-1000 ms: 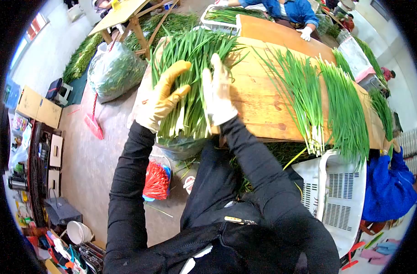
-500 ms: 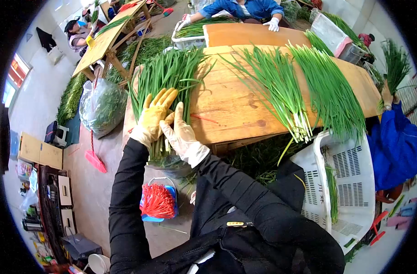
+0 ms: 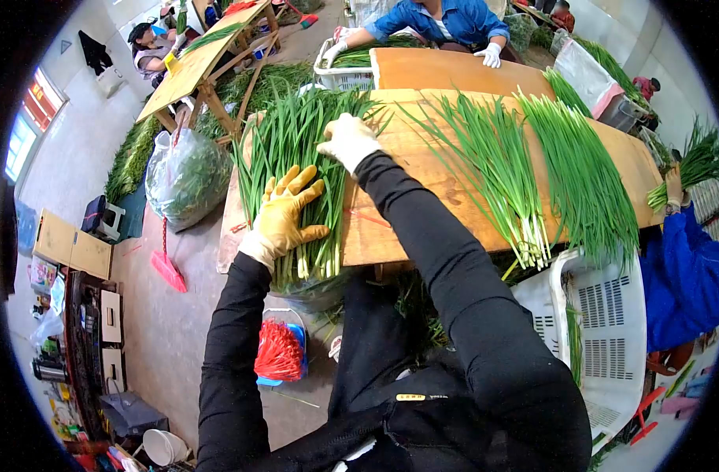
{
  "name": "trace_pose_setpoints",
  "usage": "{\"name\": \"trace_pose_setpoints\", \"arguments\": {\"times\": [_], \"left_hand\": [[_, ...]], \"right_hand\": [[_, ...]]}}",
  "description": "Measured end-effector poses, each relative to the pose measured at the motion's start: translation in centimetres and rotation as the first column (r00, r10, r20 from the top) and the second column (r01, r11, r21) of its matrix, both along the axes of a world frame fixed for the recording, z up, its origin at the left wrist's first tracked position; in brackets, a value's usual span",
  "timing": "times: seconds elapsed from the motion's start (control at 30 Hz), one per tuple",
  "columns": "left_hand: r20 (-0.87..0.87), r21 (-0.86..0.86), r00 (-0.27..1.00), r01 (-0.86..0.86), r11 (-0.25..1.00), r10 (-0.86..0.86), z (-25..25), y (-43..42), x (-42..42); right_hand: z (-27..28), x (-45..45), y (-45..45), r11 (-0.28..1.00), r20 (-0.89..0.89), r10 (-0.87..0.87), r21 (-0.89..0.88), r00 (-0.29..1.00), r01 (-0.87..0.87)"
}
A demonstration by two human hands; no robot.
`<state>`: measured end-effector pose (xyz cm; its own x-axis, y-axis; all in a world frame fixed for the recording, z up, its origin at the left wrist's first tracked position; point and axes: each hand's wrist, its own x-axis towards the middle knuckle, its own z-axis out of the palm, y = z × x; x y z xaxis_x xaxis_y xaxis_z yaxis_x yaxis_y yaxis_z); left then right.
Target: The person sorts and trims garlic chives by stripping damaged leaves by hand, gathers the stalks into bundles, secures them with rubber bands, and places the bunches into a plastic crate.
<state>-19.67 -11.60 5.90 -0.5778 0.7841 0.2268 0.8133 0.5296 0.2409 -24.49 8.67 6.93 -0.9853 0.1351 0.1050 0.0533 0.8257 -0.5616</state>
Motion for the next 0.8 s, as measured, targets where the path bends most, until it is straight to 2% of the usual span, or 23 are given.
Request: {"name": "trace_pose_setpoints", "arguments": {"times": [0.03, 0.13, 0.17, 0.23, 0.3, 0.37, 0.4, 0.43, 0.5, 0.57, 0.6, 0.63, 0.7, 0.73, 0.77, 0.8], "left_hand": [[-0.002, 0.003, 1.000, 0.001, 1.000, -0.001, -0.1, 0.0, -0.1], [0.025, 0.026, 1.000, -0.004, 1.000, 0.004, -0.3, -0.1, -0.2], [0.032, 0.035, 0.999, -0.001, 0.999, -0.001, -0.3, -0.1, -0.2], [0.027, 0.034, 1.000, 0.001, 0.999, -0.002, -0.3, -0.1, -0.3], [0.018, 0.025, 1.000, -0.007, 1.000, 0.007, -0.3, -0.1, -0.1], [0.025, 0.028, 1.000, -0.006, 1.000, 0.006, -0.2, -0.1, -0.1], [0.015, 0.003, 1.000, -0.010, 1.000, 0.010, -0.1, -0.1, -0.1], [-0.001, -0.022, 1.000, -0.010, 1.000, 0.010, 0.1, -0.1, -0.1], [-0.041, -0.056, 0.999, -0.010, 0.998, 0.008, 0.2, 0.0, -0.2], [-0.116, -0.021, 0.993, 0.017, 1.000, -0.019, -0.1, -0.1, -0.5], [-0.131, -0.014, 0.991, 0.021, 1.000, -0.023, 0.1, -0.1, -0.5], [-0.146, -0.006, 0.989, 0.027, 1.000, -0.028, 0.6, 0.0, -0.4], [-0.130, -0.032, 0.991, 0.026, 0.999, -0.030, 1.8, 0.0, 0.0], [-0.133, -0.053, 0.991, 0.012, 0.999, -0.019, 2.4, -0.1, 0.4], [-0.145, -0.079, 0.989, 0.015, 0.997, -0.027, 2.8, -0.3, 0.7], [-0.117, -0.078, 0.993, 0.024, 0.997, -0.033, 3.2, -0.5, 0.9]], "right_hand": [[0.5, 0.1, -0.7, 0.989, 0.033, -0.012, 0.147, 0.999, 0.007], [-0.3, -1.4, -1.1, 0.970, -0.028, -0.011, 0.242, 1.000, 0.018], [0.1, -2.3, -1.2, 0.966, 0.010, -0.118, 0.232, 0.993, 0.113], [0.2, -4.2, 0.3, 0.936, -0.140, -0.348, -0.113, 0.927, 0.335], [1.1, -5.5, 3.6, 0.942, -0.477, -0.195, 0.153, 0.857, 0.300], [4.2, -4.7, 6.8, 0.985, -0.511, -0.162, -0.036, 0.844, 0.168], [6.1, -2.3, 7.2, 0.962, -0.515, -0.083, -0.264, 0.853, -0.066], [8.4, 1.1, 7.1, 0.836, -0.538, -0.010, -0.467, 0.843, -0.288], [12.5, 8.5, 7.0, 0.612, -0.362, 0.073, -0.719, 0.929, -0.328], [13.6, 15.2, 8.4, 0.575, -0.371, 0.268, -0.679, 0.889, -0.456], [13.2, 18.7, 8.5, 0.611, -0.369, 0.261, -0.653, 0.892, -0.448], [12.6, 22.2, 8.4, 0.647, -0.367, 0.252, -0.624, 0.895, -0.438], [8.4, 28.3, 8.6, 0.493, -0.230, 0.242, -0.808, 0.943, -0.323], [4.9, 31.1, 8.2, 0.333, -0.166, 0.234, -0.912, 0.958, -0.239], [1.9, 33.0, 7.3, 0.421, 0.026, 0.225, -0.904, 0.974, -0.073], [-4.9, 34.4, 7.8, 0.715, 0.148, 0.316, -0.686, 0.937, -0.133]]}}
